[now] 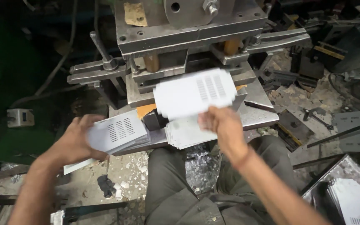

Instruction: Operating an industrial press to stamp patterns into small rectangular metal sheets.

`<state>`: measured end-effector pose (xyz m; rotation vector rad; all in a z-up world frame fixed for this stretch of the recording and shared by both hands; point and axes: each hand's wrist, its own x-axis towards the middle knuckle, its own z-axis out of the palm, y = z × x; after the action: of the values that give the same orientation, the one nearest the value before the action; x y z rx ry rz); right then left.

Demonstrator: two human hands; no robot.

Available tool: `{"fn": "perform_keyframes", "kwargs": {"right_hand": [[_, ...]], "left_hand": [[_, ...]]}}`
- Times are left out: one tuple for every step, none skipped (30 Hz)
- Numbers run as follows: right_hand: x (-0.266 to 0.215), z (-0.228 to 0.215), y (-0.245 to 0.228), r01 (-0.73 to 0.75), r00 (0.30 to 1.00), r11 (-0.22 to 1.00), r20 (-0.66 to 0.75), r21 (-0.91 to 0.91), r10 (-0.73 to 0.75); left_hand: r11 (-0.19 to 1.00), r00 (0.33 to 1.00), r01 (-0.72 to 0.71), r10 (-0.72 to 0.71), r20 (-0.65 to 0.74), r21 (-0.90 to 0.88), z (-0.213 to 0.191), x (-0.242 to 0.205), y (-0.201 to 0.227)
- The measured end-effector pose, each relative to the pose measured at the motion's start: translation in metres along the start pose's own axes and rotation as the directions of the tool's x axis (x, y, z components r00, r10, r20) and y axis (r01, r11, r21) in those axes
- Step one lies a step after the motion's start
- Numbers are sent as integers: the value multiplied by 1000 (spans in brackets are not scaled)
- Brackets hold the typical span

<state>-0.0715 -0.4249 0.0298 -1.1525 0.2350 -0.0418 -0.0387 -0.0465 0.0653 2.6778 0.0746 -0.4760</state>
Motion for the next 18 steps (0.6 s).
{"fn": "perform_keyframes", "kwargs": {"right_hand": [[-11,-11,12,-2,1000,1000,2,-3,2],[-23,-23,25,-52,998,998,-33,18,53],[-35,-35,37,-100,992,994,-69,42,103],[-35,-40,44,-101,992,994,-69,40,104],[-38,-45,53,-137,983,989,-112,60,143],[-40,-49,61,-171,971,982,-154,82,182],[-40,-49,62,-171,971,982,-157,84,182],[-40,-48,62,-236,945,972,-232,-3,228],[-38,-46,63,-305,914,949,-305,-86,266],[-42,-47,67,-304,915,949,-303,-86,266],[-43,-46,71,-297,931,942,-267,-153,250],[-45,-46,75,-287,944,933,-229,-219,236],[-52,-33,70,-287,944,932,-229,-223,236],[-60,-22,64,-316,947,907,-34,-279,319],[-67,-10,58,-329,905,881,154,-339,397],[-70,-3,55,-326,906,881,153,-342,395],[-73,5,53,-273,933,932,170,-237,317],[-76,13,51,-215,955,968,178,-129,236]], "left_hand": [[1000,1000,3,-3,0,-4,0,-4,-5],[999,999,-5,3,-32,-41,0,-9,-11],[997,998,-15,10,-63,-77,0,-14,-15],[997,998,-14,9,-62,-79,1,-22,-13],[994,995,-5,-6,-102,-107,1,-32,-10],[991,990,2,-22,-142,-136,2,-41,-8],[991,990,0,-19,-140,-134,6,-49,5],[979,990,3,-32,-137,-206,9,-57,17],[960,990,9,-48,-136,-278,12,-66,28],[960,989,10,-50,-138,-278,24,-68,35],[952,990,-70,31,-135,-299,36,-70,41],[936,985,-149,111,-134,-320,47,-72,47],[935,985,-148,110,-134,-323,54,-72,62],[947,982,-169,139,-127,-274,61,-71,78],[955,978,-194,171,-120,-223,66,-70,95],[954,977,-197,173,-122,-226,74,-64,102],[939,949,-292,261,-179,-180,81,-59,109],[915,909,-382,347,-232,-128,87,-54,116]]}}
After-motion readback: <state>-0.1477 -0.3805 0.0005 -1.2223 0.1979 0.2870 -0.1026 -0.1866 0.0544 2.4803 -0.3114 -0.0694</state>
